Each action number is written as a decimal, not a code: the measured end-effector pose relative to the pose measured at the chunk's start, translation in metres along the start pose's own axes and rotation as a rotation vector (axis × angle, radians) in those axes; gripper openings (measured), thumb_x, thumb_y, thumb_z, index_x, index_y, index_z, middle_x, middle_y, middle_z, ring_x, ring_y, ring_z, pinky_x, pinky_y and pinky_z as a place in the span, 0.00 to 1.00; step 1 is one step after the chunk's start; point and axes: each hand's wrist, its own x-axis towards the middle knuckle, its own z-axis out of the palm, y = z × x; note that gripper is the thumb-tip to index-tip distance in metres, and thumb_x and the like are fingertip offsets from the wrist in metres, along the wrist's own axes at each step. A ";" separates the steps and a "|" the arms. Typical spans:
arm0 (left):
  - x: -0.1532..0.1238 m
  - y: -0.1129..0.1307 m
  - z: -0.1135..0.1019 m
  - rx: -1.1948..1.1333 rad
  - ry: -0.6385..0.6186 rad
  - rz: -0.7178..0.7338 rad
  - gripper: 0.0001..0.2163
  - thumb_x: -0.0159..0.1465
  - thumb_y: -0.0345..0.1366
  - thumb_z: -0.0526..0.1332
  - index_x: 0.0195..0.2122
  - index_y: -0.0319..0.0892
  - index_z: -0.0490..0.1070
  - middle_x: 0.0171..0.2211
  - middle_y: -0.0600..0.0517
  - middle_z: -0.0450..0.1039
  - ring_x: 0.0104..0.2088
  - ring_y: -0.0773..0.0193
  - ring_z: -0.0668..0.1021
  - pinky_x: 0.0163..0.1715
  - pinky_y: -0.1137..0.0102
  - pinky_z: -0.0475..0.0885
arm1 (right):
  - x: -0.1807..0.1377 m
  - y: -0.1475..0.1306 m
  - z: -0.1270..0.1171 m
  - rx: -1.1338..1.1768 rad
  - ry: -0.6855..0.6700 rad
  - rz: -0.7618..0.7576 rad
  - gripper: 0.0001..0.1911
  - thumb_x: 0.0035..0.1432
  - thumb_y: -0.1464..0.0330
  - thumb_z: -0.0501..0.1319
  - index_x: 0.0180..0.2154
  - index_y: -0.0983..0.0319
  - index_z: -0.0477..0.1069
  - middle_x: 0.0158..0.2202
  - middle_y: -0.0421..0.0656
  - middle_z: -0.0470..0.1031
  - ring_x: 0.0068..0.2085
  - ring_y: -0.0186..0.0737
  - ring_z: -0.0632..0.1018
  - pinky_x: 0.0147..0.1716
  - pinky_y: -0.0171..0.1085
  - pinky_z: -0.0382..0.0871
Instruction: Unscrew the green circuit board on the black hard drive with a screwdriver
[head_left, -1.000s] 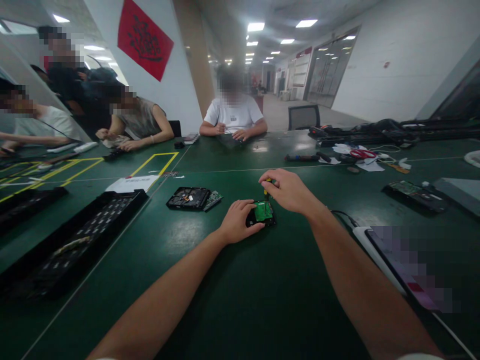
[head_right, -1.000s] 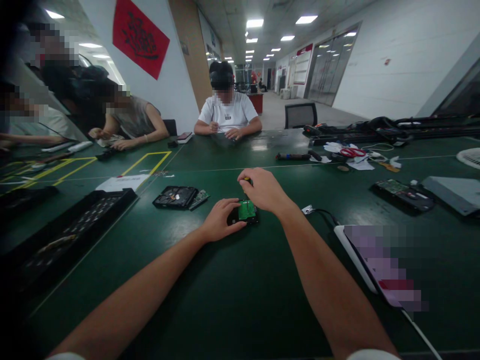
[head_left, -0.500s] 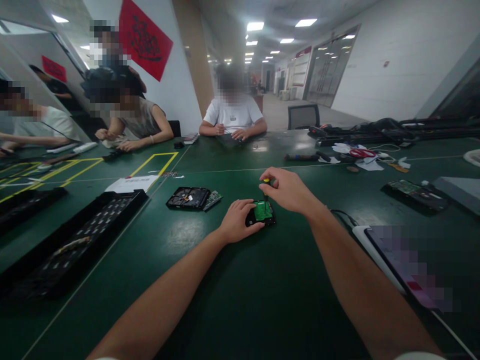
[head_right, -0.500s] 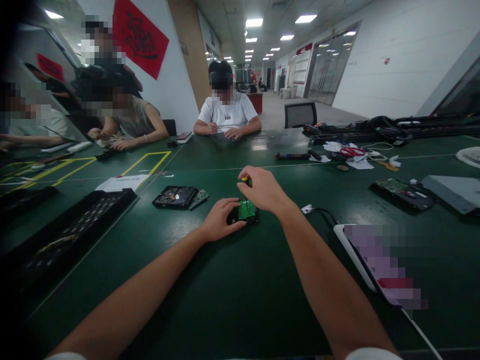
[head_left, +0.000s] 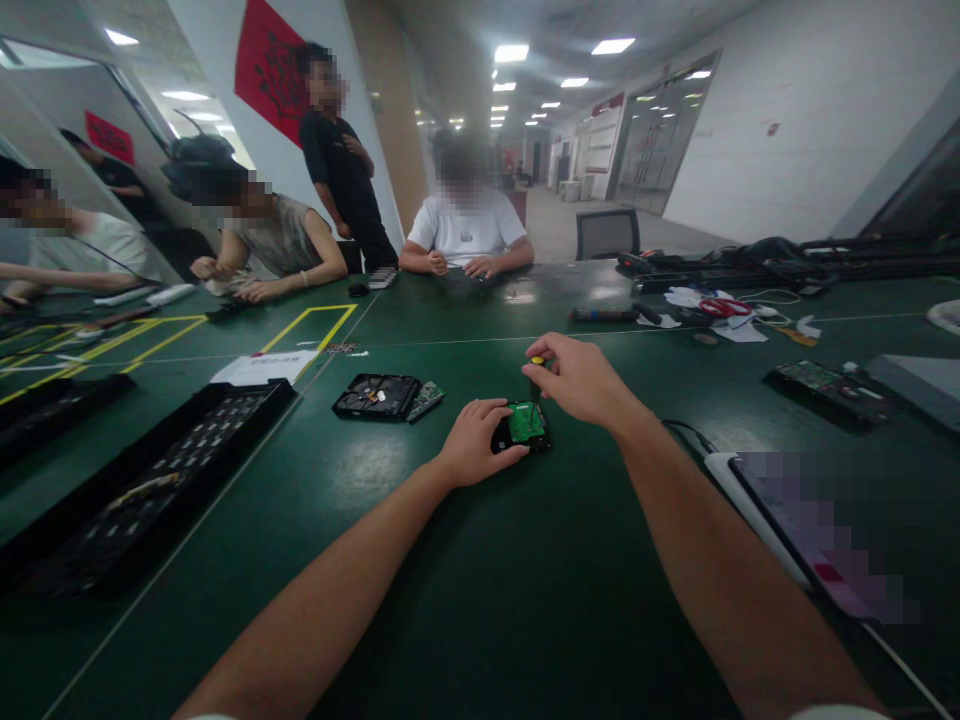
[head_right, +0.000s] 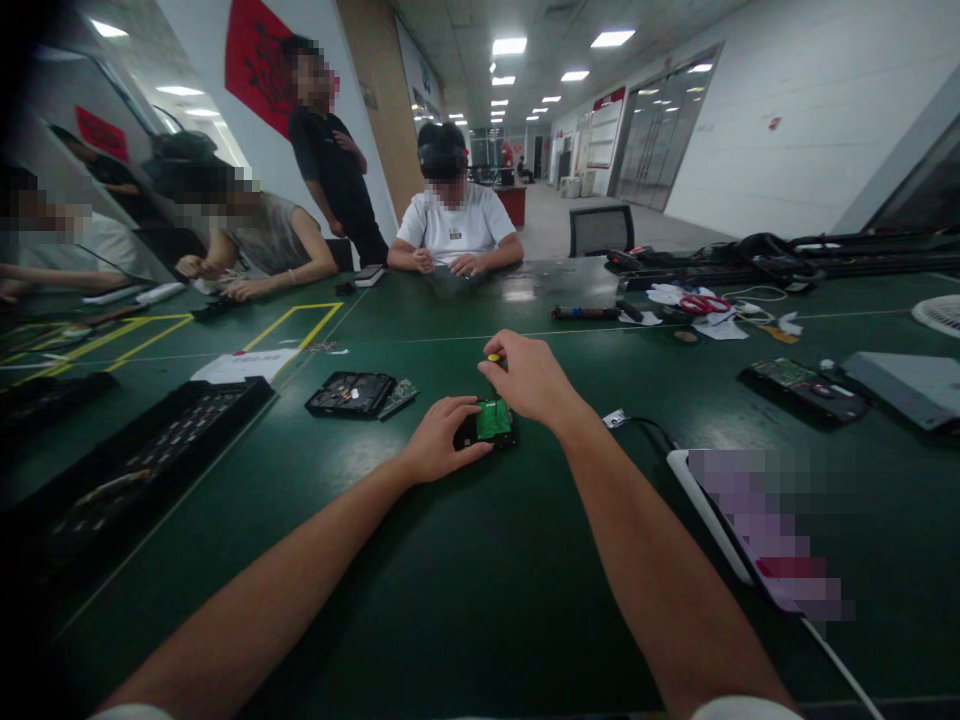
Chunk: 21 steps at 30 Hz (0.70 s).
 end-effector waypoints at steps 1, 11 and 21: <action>0.000 0.000 0.000 -0.001 0.001 0.000 0.30 0.63 0.58 0.66 0.59 0.45 0.70 0.61 0.41 0.70 0.61 0.45 0.72 0.64 0.47 0.64 | 0.000 0.000 0.000 -0.005 0.004 0.006 0.09 0.64 0.64 0.64 0.43 0.60 0.75 0.38 0.46 0.82 0.36 0.43 0.81 0.39 0.40 0.71; -0.001 -0.001 0.000 0.004 -0.005 0.000 0.30 0.62 0.58 0.66 0.59 0.44 0.70 0.61 0.41 0.70 0.61 0.45 0.72 0.64 0.48 0.64 | 0.002 0.005 -0.004 -0.032 -0.043 -0.083 0.11 0.64 0.70 0.60 0.46 0.58 0.78 0.43 0.44 0.82 0.36 0.41 0.80 0.40 0.40 0.69; -0.001 0.001 -0.002 -0.001 -0.007 -0.004 0.30 0.63 0.58 0.65 0.59 0.44 0.70 0.61 0.41 0.70 0.61 0.45 0.72 0.64 0.48 0.64 | 0.004 0.005 -0.004 -0.093 -0.042 -0.158 0.10 0.64 0.72 0.59 0.41 0.59 0.80 0.41 0.44 0.80 0.39 0.41 0.78 0.43 0.39 0.67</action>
